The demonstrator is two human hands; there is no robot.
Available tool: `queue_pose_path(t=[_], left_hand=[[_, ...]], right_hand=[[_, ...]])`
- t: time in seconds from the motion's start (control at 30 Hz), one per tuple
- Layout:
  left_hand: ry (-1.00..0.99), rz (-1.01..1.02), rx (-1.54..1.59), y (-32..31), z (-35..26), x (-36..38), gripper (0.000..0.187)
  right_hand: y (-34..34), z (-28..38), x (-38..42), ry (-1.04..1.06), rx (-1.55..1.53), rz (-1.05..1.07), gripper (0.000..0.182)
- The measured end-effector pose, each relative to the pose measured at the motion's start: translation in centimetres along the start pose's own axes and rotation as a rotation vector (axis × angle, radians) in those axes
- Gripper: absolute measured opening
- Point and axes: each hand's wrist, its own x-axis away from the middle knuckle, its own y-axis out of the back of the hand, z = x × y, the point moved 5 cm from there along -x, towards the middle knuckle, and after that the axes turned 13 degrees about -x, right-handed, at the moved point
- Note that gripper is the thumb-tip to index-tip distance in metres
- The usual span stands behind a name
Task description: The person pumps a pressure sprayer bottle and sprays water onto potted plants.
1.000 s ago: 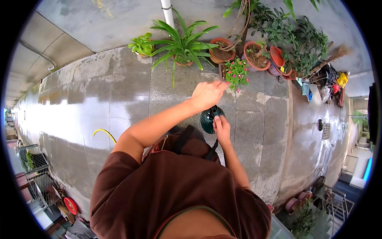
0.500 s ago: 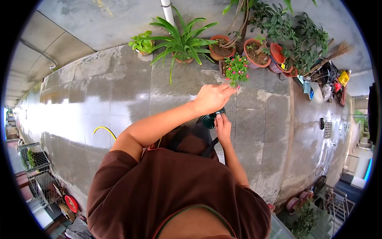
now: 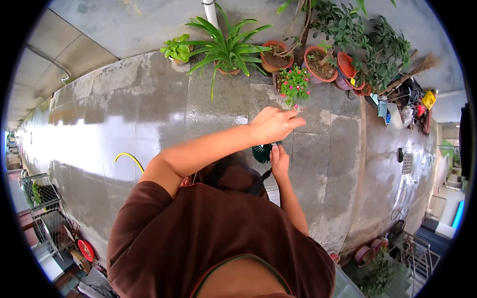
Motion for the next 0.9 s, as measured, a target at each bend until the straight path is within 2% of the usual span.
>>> queue_pose_path(t=[0.1,0.2,0.23,0.37,0.5,0.6,0.73,0.9], left_hand=[[0.078,-0.109,0.022,1.0,-0.4,0.7,0.025],[0.096,-0.027,0.006,-1.9,0.8,2.8,0.023],[0.104,-0.069,0.025,-2.1,1.0,2.9,0.021],[0.022,-0.003,0.016,-4.0,1.0,3.4,0.022],[0.051,0.037,0.035,-5.2,0.4,5.6,0.022],[0.038,-0.030,0.066,-4.8,0.5,6.2,0.023],[-0.016,0.051,0.103,-0.8,-1.3,3.5,0.022],[-0.002,-0.066,0.104,1.4,-2.9,4.5,0.022]], right_hand=[[-0.2,0.9,0.7,0.026,0.011,-0.022,0.039],[-0.5,2.2,1.2,0.007,-0.042,-0.014,0.040],[-0.8,3.1,1.4,0.015,-0.062,-0.011,0.041],[-0.9,0.9,2.1,-0.042,-0.160,-0.047,0.040],[-1.3,0.5,3.8,-0.064,-0.187,-0.008,0.038],[-1.1,0.1,4.3,-0.079,-0.168,-0.040,0.038],[-0.4,0.6,4.6,-0.069,-0.165,-0.031,0.037],[0.4,-0.8,6.4,-0.049,-0.079,-0.081,0.036]])
